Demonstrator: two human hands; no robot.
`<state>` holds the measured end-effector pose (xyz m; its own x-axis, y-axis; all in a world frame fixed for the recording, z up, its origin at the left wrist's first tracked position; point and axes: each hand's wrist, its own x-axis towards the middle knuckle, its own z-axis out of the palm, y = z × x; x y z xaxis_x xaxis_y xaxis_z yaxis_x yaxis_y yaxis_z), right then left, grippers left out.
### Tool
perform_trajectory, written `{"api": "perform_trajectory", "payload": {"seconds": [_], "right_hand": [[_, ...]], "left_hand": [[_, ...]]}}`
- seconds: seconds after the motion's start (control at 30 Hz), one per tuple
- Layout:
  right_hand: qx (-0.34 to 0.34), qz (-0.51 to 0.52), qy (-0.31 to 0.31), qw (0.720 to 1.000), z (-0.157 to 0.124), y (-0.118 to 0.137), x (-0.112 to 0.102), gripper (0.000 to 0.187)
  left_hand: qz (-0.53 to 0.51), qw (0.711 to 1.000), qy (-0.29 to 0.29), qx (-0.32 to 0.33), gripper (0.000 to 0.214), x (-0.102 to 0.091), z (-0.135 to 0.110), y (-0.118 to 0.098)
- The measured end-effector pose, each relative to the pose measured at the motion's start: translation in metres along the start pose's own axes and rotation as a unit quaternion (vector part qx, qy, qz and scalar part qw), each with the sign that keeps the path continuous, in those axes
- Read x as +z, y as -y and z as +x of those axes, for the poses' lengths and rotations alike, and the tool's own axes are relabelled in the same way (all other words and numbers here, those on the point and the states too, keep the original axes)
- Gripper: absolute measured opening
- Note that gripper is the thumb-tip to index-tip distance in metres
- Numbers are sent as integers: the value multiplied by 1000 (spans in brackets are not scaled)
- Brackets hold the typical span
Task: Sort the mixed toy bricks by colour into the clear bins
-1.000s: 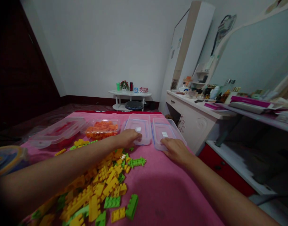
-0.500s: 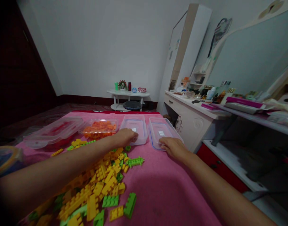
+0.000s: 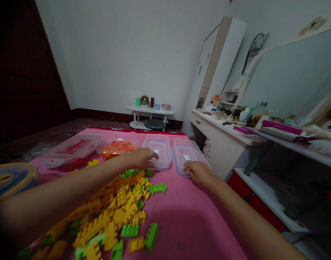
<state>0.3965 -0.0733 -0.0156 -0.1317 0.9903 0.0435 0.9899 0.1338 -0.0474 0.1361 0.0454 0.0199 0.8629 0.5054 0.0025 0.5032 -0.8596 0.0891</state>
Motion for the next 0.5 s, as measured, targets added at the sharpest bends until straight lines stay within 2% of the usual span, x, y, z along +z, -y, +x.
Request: {"api": "perform_trajectory", "payload": {"seconds": [0.13, 0.23, 0.33, 0.4, 0.5], "right_hand": [[3, -21, 1, 1000, 4, 1, -3, 19], [-16, -45, -105, 993, 4, 15, -12, 40], [-70, 1, -194, 979, 5, 48, -20, 40], [-127, 38, -197, 971, 5, 78, -20, 35], [-203, 62, -172, 962, 5, 124, -14, 29]], "left_hand": [[-38, 993, -108, -1, 39, -13, -46, 4], [-69, 985, -156, 14, 34, -18, -104, 4], [-76, 980, -181, 37, 26, -14, -169, -1], [-59, 975, -208, 41, 22, -9, -209, -4], [6, 958, -286, 24, 23, -3, -260, 5]]}}
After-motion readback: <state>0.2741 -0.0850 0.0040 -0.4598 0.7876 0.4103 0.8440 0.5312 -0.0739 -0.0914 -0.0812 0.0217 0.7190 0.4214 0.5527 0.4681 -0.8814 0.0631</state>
